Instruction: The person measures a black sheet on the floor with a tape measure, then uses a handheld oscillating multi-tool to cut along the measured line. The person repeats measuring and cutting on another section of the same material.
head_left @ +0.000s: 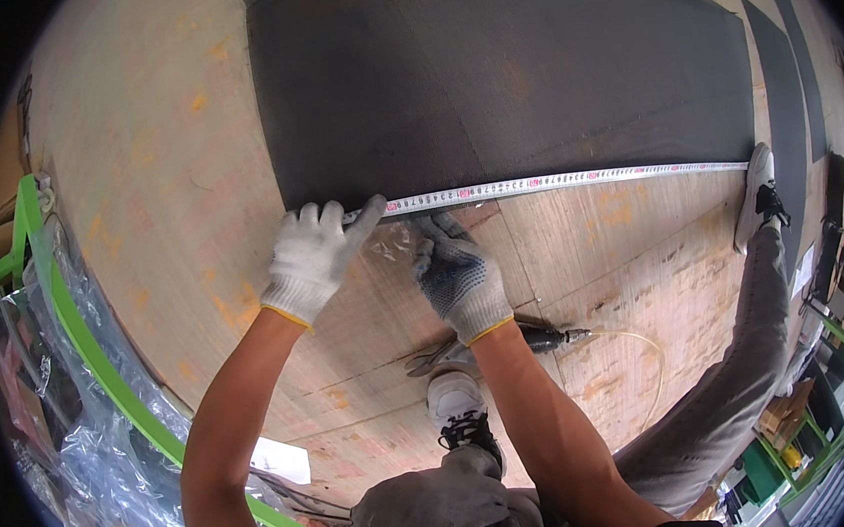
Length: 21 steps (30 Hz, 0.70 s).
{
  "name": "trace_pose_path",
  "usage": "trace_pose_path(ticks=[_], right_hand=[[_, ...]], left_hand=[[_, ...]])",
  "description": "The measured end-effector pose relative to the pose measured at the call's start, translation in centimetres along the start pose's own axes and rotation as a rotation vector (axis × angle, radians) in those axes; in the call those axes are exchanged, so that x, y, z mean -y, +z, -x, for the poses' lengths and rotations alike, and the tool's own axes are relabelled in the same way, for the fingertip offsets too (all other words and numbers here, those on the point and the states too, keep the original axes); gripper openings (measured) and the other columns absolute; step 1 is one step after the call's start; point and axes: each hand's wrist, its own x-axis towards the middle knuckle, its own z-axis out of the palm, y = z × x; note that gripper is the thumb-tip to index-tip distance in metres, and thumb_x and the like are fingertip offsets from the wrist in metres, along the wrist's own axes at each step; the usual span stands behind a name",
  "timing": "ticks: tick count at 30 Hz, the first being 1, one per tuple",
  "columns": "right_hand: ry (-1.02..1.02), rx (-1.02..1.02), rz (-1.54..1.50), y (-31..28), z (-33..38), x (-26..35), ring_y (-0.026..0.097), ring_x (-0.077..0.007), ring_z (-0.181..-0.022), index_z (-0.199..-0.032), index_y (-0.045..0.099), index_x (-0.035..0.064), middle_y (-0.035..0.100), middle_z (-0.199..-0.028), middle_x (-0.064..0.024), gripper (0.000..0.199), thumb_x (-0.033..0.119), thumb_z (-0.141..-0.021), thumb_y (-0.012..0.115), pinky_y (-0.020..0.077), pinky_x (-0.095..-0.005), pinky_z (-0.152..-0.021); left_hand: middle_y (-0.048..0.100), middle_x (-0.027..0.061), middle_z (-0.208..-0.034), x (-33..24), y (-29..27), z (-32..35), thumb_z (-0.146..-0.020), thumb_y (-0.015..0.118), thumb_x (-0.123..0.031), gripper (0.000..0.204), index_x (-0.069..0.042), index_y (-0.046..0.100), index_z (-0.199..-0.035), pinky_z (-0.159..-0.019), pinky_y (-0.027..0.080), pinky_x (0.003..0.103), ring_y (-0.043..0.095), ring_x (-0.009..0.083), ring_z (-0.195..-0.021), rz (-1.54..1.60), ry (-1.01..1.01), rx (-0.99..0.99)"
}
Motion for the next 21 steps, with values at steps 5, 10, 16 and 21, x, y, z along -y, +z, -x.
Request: trace_pose_path(ticks=[5,10,16,21], right_hand=[[0.022,0.054,0.004,0.1,0.0,0.4,0.068,-0.0197,-0.096,-0.151,0.056,0.0036,0.068,-0.141,-0.0132,0.051,-0.001,-0.100,0.054,0.0594,-0.0344,-0.083],[0.045,0.101,0.030,0.6,-0.3,0.6,0.067,-0.0170,-0.095,-0.153,0.053,0.0022,0.067,-0.142,-0.0120,0.053,0.001,-0.100,0.054,0.0584,-0.0326,-0.084],[0.017,0.042,0.046,1.2,0.0,0.3,0.065,-0.0157,-0.097,-0.155,0.050,0.0010,0.066,-0.143,-0.0118,0.052,0.002,-0.104,0.051,0.0566,-0.0304,-0.085],[0.018,0.227,0.049,0.4,-0.5,0.4,0.063,-0.0140,-0.104,-0.154,0.051,0.0002,0.066,-0.143,-0.0121,0.047,0.003,-0.107,0.048,0.0550,-0.0288,-0.089]], left_hand=[[0.062,0.0065,-0.098,-0.5,0.2,-0.3,-0.091,0.063,-0.013,0.056,-0.024,0.064,-0.146,-0.067,0.055,0.040,0.060,0.0237,-0.077,-0.052,0.015,-0.084],[0.063,0.0069,-0.104,-1.1,0.8,-0.8,-0.092,0.062,-0.015,0.053,-0.023,0.064,-0.144,-0.064,0.053,0.041,0.059,0.0237,-0.075,-0.118,0.020,-0.119],[0.066,0.0079,-0.106,-1.2,1.3,-0.5,-0.095,0.061,-0.016,0.056,-0.032,0.061,-0.149,-0.062,0.051,0.042,0.058,0.0246,-0.072,-0.130,0.065,-0.145],[0.066,0.0090,-0.103,-1.0,1.4,-0.7,-0.094,0.061,-0.018,0.054,-0.033,0.065,-0.145,-0.063,0.052,0.042,0.059,0.0250,-0.072,-0.097,0.086,-0.129]])
